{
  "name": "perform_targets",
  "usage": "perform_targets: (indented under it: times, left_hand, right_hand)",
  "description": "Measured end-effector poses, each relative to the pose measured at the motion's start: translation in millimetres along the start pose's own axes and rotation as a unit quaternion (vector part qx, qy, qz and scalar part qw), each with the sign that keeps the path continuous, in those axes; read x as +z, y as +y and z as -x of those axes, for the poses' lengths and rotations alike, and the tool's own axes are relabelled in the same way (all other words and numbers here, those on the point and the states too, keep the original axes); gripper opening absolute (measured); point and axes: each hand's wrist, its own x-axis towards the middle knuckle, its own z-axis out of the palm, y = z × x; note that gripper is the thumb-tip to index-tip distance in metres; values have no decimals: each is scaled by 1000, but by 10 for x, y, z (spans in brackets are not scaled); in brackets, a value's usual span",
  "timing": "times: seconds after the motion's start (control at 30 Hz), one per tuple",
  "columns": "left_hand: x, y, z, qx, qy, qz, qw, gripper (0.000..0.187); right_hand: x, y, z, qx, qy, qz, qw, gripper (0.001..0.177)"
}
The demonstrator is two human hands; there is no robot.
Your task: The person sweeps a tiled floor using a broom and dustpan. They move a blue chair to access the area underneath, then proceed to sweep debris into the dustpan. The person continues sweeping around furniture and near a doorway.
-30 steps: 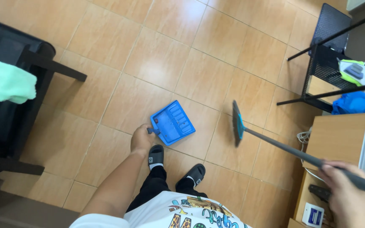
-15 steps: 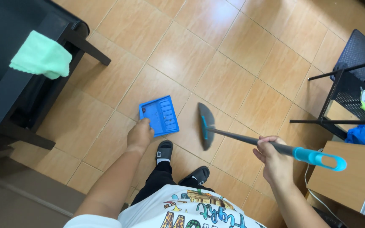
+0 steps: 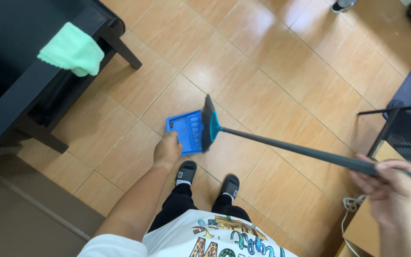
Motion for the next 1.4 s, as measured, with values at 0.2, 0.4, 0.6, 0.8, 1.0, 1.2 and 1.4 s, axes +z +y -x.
perform_targets:
  times: [0.2, 0.4, 0.6, 0.8, 1.0, 1.2, 1.4]
  left_hand:
    - [96, -336, 499, -47, 105, 87, 990, 33]
    - [214, -261, 1434, -176, 211, 179, 945, 32]
    - [863, -59, 2513, -304, 317, 245, 864, 35]
    - [1195, 174, 3376, -420, 368, 285, 779, 37]
    - [1455, 314, 4029, -487, 367, 338, 717, 37]
    - [1820, 355, 4517, -531, 353, 322, 700, 36]
    - [2222, 353, 4905, -515, 352, 334, 707, 37]
  right_hand:
    - [-174, -297, -854, -87, -117, 11, 989, 15]
    - [1194, -578, -1373, -186, -231, 20, 955, 28]
    - [2290, 371, -2163, -294, -392, 14, 872, 22]
    - [3150, 1474, -2008, -250, -401, 42, 880, 22]
    - [3063, 1806, -1060, -203, -496, 75, 841, 19]
    - [2308, 1706, -537, -265, -572, 196, 751, 18]
    - [1074, 1516, -96, -293, -589, 293, 694, 18]
